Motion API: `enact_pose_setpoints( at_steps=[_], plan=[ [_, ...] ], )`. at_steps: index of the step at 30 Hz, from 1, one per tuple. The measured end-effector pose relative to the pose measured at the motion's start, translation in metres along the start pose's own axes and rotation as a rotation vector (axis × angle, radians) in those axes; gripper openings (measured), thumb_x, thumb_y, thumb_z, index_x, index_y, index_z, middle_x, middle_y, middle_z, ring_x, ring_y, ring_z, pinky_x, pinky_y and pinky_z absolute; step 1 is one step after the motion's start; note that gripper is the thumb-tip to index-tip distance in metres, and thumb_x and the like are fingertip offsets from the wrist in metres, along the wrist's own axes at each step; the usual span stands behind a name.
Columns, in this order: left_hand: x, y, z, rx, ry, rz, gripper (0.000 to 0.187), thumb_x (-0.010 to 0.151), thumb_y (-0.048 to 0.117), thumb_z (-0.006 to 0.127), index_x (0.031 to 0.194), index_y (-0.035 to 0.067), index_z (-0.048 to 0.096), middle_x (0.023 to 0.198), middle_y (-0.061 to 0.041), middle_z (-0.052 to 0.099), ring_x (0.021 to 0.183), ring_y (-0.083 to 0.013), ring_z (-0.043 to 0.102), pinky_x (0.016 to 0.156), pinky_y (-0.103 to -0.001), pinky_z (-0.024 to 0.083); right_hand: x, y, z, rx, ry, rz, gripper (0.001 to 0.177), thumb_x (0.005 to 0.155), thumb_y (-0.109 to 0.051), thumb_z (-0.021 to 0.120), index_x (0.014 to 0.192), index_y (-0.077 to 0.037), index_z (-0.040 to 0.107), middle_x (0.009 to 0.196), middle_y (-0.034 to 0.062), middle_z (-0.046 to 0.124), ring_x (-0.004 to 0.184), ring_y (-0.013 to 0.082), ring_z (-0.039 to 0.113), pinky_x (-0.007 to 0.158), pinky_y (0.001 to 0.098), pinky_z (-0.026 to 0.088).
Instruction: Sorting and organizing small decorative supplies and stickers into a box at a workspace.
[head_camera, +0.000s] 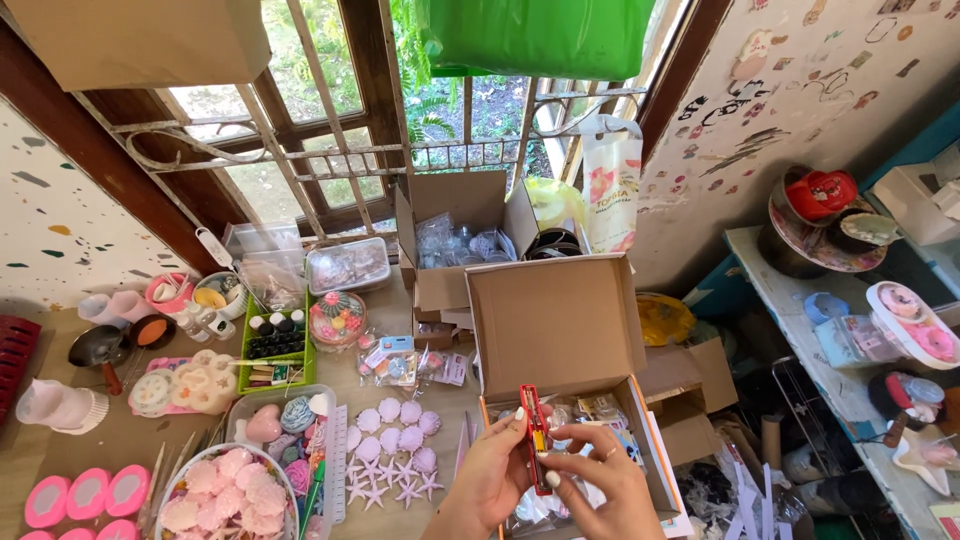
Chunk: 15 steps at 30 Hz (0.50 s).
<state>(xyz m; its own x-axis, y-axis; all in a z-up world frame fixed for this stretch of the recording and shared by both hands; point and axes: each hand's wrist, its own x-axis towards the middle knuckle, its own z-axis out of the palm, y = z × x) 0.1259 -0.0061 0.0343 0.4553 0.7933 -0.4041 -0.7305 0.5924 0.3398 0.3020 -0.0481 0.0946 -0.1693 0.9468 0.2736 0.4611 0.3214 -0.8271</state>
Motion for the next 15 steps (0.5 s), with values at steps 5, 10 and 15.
enact_pose_setpoints(
  at_steps=[5,10,15],
  plan=[
    [0.013,-0.010,-0.018,-0.082,0.051,0.031,0.035,0.104,0.024,0.049,0.124,0.001,0.067,0.104,-0.010,0.072,0.092,-0.0207,0.070,0.081,-0.039,0.060,-0.002,0.005,-0.002,-0.030,-0.059,-0.128,0.045,0.067,-0.011,0.088,0.111,-0.005,0.077,0.125,0.0127,0.066,0.104,0.0229,0.065,0.084,0.0369,0.055],
    [-0.004,-0.002,0.014,-0.028,0.092,0.086,0.037,0.103,0.026,0.051,0.124,0.001,0.067,0.102,-0.008,0.073,0.091,-0.0199,0.070,0.081,-0.040,0.061,-0.035,0.056,0.030,0.089,0.254,0.092,0.045,0.065,-0.013,0.094,0.106,-0.002,0.078,0.104,0.0117,0.071,0.081,0.0192,0.076,0.064,0.0330,0.063],
    [-0.020,0.003,0.020,0.453,-0.086,0.263,0.032,0.103,0.022,0.058,0.121,-0.002,0.067,0.106,-0.005,0.064,0.099,-0.0151,0.068,0.091,-0.039,0.063,-0.056,0.098,0.053,0.704,0.529,0.237,0.029,0.095,-0.012,0.067,0.114,0.010,0.069,0.083,0.0185,0.077,0.071,0.0242,0.075,0.061,0.0374,0.062]
  ],
)
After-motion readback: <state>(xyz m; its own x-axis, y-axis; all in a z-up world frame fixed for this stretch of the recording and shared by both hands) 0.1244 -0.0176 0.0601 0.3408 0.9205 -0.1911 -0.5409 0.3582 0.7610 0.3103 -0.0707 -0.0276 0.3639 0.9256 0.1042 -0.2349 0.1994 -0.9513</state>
